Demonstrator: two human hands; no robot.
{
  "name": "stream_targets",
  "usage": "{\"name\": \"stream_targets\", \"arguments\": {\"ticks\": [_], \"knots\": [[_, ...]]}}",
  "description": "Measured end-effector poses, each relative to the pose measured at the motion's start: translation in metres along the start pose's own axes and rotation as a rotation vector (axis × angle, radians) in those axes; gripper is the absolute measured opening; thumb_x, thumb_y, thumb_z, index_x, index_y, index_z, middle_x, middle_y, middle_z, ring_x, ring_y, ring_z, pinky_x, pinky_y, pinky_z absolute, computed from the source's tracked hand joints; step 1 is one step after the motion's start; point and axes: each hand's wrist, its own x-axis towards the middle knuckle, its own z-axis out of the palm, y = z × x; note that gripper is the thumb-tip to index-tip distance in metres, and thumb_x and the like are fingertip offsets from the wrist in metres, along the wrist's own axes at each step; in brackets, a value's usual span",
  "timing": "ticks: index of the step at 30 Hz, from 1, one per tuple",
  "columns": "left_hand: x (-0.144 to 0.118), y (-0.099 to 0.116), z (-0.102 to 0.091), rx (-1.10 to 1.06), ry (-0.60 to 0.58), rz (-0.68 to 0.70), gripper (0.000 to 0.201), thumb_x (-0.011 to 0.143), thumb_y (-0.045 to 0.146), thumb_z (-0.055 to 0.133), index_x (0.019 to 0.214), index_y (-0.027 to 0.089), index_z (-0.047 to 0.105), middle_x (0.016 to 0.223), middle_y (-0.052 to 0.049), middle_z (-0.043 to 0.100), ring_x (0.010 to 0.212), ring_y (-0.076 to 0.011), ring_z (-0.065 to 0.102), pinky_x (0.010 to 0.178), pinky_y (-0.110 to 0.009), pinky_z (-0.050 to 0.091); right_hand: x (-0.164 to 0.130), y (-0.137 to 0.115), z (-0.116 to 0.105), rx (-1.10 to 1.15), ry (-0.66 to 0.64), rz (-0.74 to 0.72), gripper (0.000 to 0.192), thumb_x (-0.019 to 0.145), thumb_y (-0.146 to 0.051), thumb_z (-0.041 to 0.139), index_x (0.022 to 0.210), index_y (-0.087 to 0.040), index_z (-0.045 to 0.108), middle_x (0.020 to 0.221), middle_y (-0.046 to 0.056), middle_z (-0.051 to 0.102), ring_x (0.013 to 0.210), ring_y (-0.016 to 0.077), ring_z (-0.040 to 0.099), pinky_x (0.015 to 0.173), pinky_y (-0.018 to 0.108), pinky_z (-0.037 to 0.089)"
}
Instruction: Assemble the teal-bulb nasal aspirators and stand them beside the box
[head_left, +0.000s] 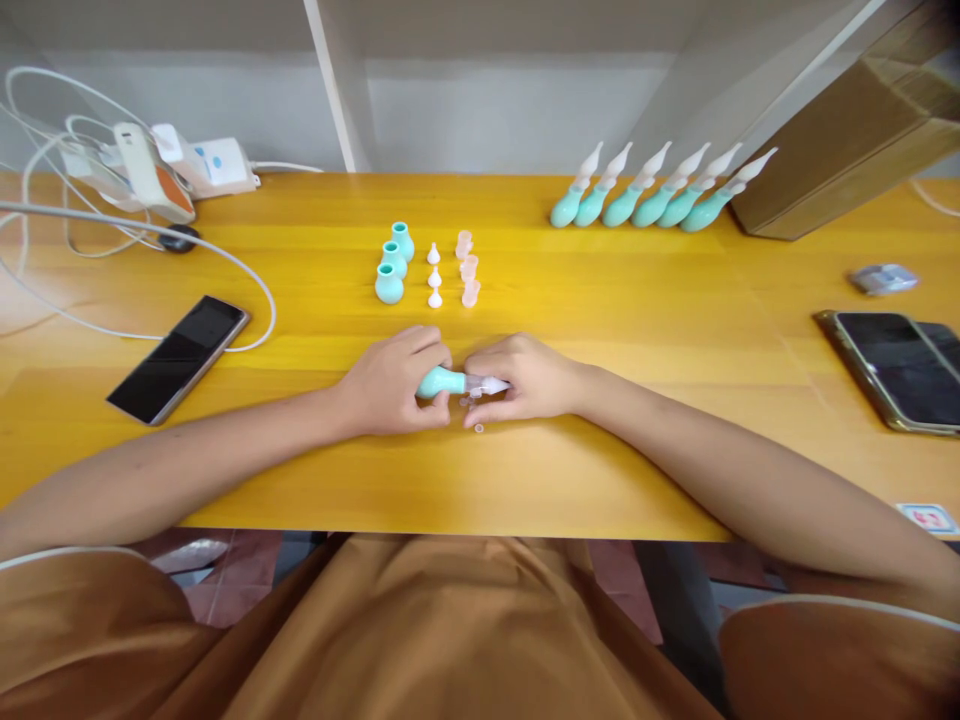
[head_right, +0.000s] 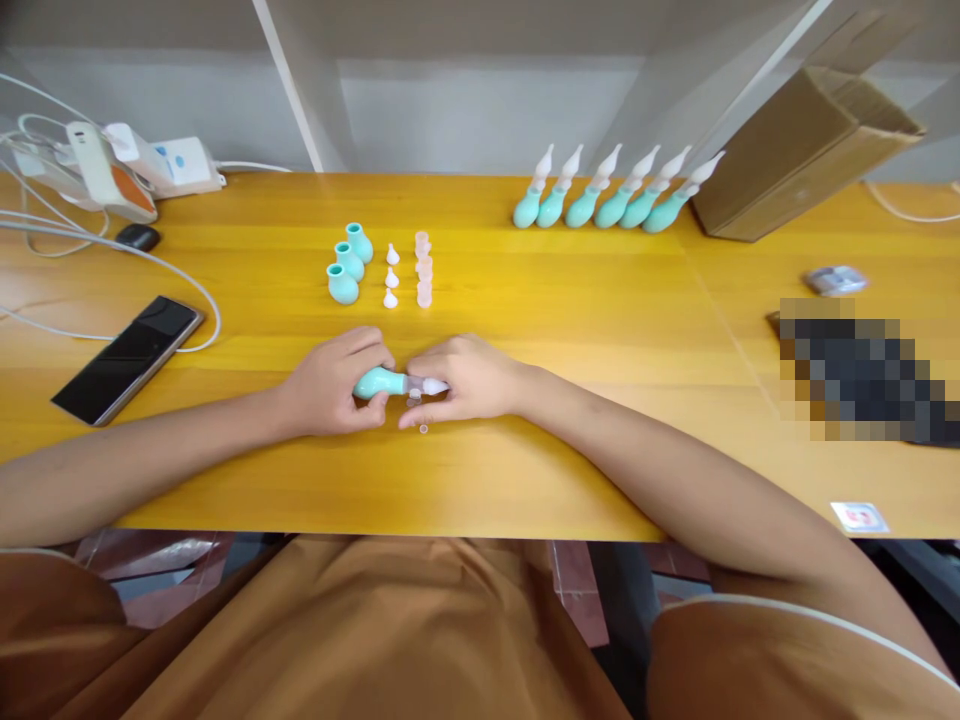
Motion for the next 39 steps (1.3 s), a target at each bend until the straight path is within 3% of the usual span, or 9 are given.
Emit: {"name": "stream_targets", "arguments": {"ticks": [4, 7, 10, 16, 22, 26, 32, 36, 39], "knots": [[0.002, -0.001, -0.001, -0.053, 0.069, -0.024, 0.015, 0.091, 0.031, 0.061, 0.099, 0.019, 0.065, 0.094, -0.006, 0.064, 0.082, -0.0226, 0.060, 0.074, -0.036, 0.050, 0.000, -0.005, 0.001, 0.136, 0.168, 0.157, 0.071, 0.117, -0.073, 0.032, 0.075, -0.021, 0.058, 0.063, -0.003, 0.049, 0.056, 0.0116, 0.040, 0.061, 0.029, 0.031], [0.003, -0.002, 0.001, -0.075, 0.106, -0.028, 0.017, 0.094, 0.030, 0.060, 0.105, 0.019, 0.065, 0.097, -0.007, 0.068, 0.085, -0.0226, 0.063, 0.077, -0.036, 0.052, 0.001, -0.011, 0.008, 0.191, 0.340, 0.363, 0.077, 0.114, -0.079, 0.029, 0.070, -0.022, 0.055, 0.057, -0.004, 0.041, 0.054, 0.0120, 0.036, 0.058, 0.030, 0.030], [0.002, -0.001, 0.003, -0.098, 0.117, -0.021, 0.019, 0.093, 0.025, 0.059, 0.110, 0.020, 0.064, 0.099, -0.006, 0.072, 0.090, -0.0232, 0.066, 0.083, -0.036, 0.054, 0.004, -0.019, 0.015, 0.320, 0.402, 0.447, 0.078, 0.111, -0.085, 0.031, 0.066, -0.023, 0.047, 0.056, -0.004, 0.038, 0.054, 0.0120, 0.034, 0.056, 0.031, 0.029], [0.000, -0.001, -0.001, -0.276, 0.115, -0.117, 0.020, 0.084, 0.021, 0.057, 0.104, 0.021, 0.060, 0.089, 0.000, 0.069, 0.074, -0.0161, 0.060, 0.073, -0.030, 0.050, 0.009, -0.030, 0.024, 0.687, 0.335, 0.350, 0.073, 0.107, -0.090, 0.036, 0.076, -0.024, 0.048, 0.061, -0.008, 0.032, 0.052, 0.0108, 0.025, 0.052, 0.030, 0.025], [0.001, 0.004, -0.001, -0.549, 0.179, -0.066, 0.022, 0.081, 0.022, 0.069, 0.101, 0.022, 0.059, 0.092, 0.001, 0.067, 0.075, -0.0131, 0.060, 0.071, -0.027, 0.050, 0.012, -0.027, 0.030, 0.880, 0.339, 0.218, 0.064, 0.110, -0.082, 0.043, 0.085, -0.023, 0.049, 0.066, -0.008, 0.034, 0.054, 0.0098, 0.026, 0.052, 0.027, 0.024], [0.001, 0.008, 0.003, -0.586, 0.267, -0.061, 0.037, 0.090, 0.040, 0.088, 0.113, 0.022, 0.067, 0.097, -0.002, 0.073, 0.082, -0.0156, 0.067, 0.076, -0.028, 0.055, 0.013, -0.022, 0.035, 0.924, 0.298, 0.148, 0.060, 0.104, -0.081, 0.061, 0.099, -0.022, 0.057, 0.071, -0.008, 0.047, 0.057, 0.0094, 0.037, 0.056, 0.024, 0.033], [0.000, 0.005, -0.001, -0.446, 0.336, 0.055, 0.039, 0.097, 0.062, 0.083, 0.105, 0.024, 0.079, 0.106, -0.007, 0.073, 0.090, -0.0181, 0.069, 0.081, -0.033, 0.058, 0.015, -0.018, 0.036, 0.913, 0.273, 0.156, 0.060, 0.086, -0.070, 0.091, 0.098, -0.021, 0.059, 0.094, -0.002, 0.057, 0.077, 0.0118, 0.054, 0.070, 0.025, 0.048], [0.003, 0.004, -0.003, -0.473, 0.369, 0.140, 0.037, 0.096, 0.056, 0.087, 0.112, 0.024, 0.078, 0.109, -0.008, 0.077, 0.098, -0.0206, 0.074, 0.088, -0.036, 0.061, 0.014, -0.013, 0.032, 0.909, 0.360, 0.194, 0.065, 0.076, -0.066, 0.100, 0.099, -0.021, 0.059, 0.090, -0.004, 0.053, 0.074, 0.0111, 0.046, 0.066, 0.024, 0.043], [0.005, 0.002, -0.002, -0.486, 0.342, 0.176, 0.031, 0.097, 0.046, 0.088, 0.118, 0.025, 0.078, 0.112, -0.009, 0.081, 0.102, -0.0217, 0.077, 0.091, -0.036, 0.062, 0.012, -0.010, 0.028, 0.896, 0.420, 0.188, 0.063, 0.079, -0.063, 0.099, 0.090, -0.022, 0.052, 0.085, -0.005, 0.050, 0.072, 0.0109, 0.043, 0.066, 0.024, 0.040]]}}
